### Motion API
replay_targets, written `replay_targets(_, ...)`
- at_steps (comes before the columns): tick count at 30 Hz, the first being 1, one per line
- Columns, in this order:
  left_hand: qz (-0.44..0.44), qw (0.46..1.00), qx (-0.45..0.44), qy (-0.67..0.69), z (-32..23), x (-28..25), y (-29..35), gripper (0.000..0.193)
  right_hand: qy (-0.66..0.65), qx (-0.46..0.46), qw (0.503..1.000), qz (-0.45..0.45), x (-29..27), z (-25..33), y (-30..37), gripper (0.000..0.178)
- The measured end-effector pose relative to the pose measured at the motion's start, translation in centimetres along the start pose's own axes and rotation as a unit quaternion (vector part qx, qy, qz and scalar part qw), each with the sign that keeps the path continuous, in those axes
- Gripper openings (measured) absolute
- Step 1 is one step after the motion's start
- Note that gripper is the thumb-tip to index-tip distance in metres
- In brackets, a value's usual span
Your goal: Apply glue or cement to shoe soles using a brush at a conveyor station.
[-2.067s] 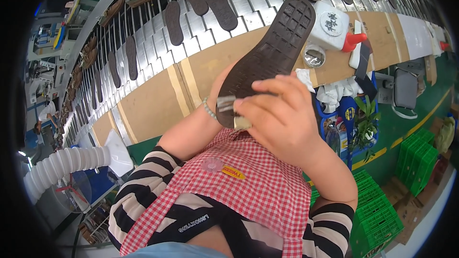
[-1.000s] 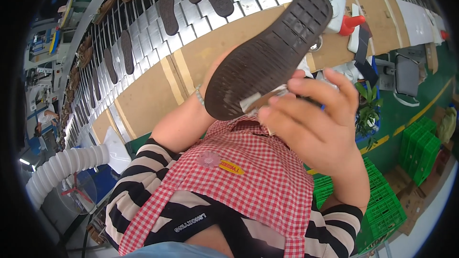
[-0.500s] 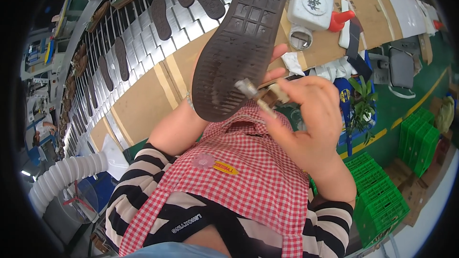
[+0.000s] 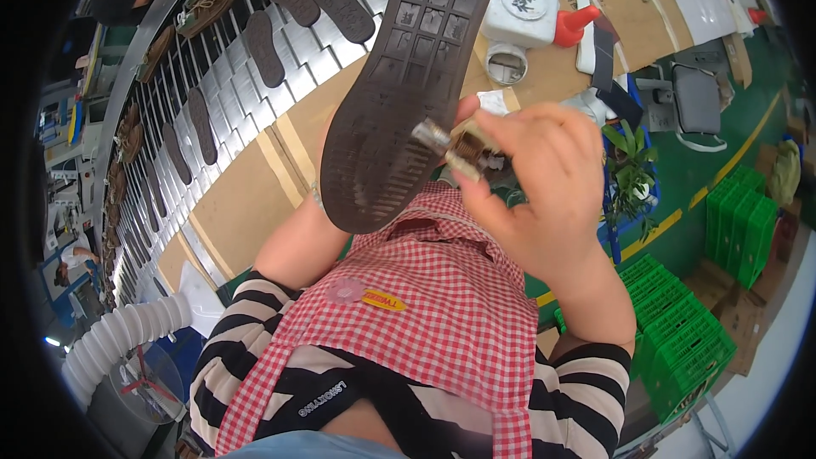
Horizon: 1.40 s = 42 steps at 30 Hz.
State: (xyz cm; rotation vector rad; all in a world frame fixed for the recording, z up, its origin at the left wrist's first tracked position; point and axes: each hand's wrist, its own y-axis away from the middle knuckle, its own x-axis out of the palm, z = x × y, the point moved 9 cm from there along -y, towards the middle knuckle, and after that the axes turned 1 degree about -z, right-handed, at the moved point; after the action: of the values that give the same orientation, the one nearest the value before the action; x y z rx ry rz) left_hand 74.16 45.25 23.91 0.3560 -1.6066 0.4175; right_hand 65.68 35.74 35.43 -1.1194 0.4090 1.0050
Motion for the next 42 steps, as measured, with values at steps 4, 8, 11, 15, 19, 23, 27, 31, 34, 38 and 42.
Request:
replay_targets(4, 0.006, 1.0, 0.012, -0.014, 0.3, 0.8, 0.2, 0.055, 0.048, 0.0, 0.998, -0.036, -1.1, -0.5, -0.9, 0.049)
replay_targets(8, -0.009, 1.0, -0.012, -0.007, 0.6, -0.1, 0.1, 0.057, -0.028, 0.007, 0.999, 0.017, -0.5, -0.8, -1.1, 0.049)
replay_targets(11, -0.024, 0.999, -0.025, -0.002, 0.7, -0.7, 0.1, 0.058, 0.028, -0.005, 0.999, -0.024, -1.1, -1.6, -2.0, 0.048)
replay_targets(15, -0.059, 0.99, 0.021, -0.128, -0.3, -1.4, -0.3, 0.06, 0.111, -0.053, 0.992, -0.027, -0.7, -0.4, -2.7, 0.047)
replay_targets(19, 0.076, 0.993, -0.026, 0.086, -0.9, -0.2, -1.5, 0.06, 0.07, -0.135, 0.988, 0.016, 3.0, 2.5, 0.8, 0.039)
replay_targets(23, -0.025, 0.993, 0.106, -0.034, -3.4, -2.3, -1.8, 0.06, -0.038, -0.121, 0.988, 0.083, 4.7, 4.2, 2.1, 0.038)
replay_targets(27, 0.006, 0.996, 0.091, -0.015, -2.8, -1.5, -1.3, 0.06, -0.133, -0.021, 0.981, 0.142, 5.4, 2.4, 1.1, 0.042)
replay_targets(31, -0.018, 0.997, 0.014, -0.078, -1.4, -2.2, -0.8, 0.062, -0.012, -0.009, 0.999, 0.038, 3.1, -0.6, -1.6, 0.042)
replay_targets(34, -0.016, 1.0, -0.005, -0.017, -0.4, -2.3, -0.3, 0.061, 0.044, 0.003, 0.999, -0.01, 1.6, -3.2, -3.4, 0.043)
replay_targets(38, -0.029, 0.999, -0.033, 0.031, 0.5, -2.2, -0.7, 0.06, 0.08, 0.026, 0.995, -0.059, -0.1, -4.4, -4.9, 0.042)
replay_targets(42, 0.057, 0.989, -0.061, 0.122, 0.8, -1.7, -0.6, 0.061, -0.042, -0.039, 0.998, 0.011, 2.3, -0.4, -4.4, 0.042)
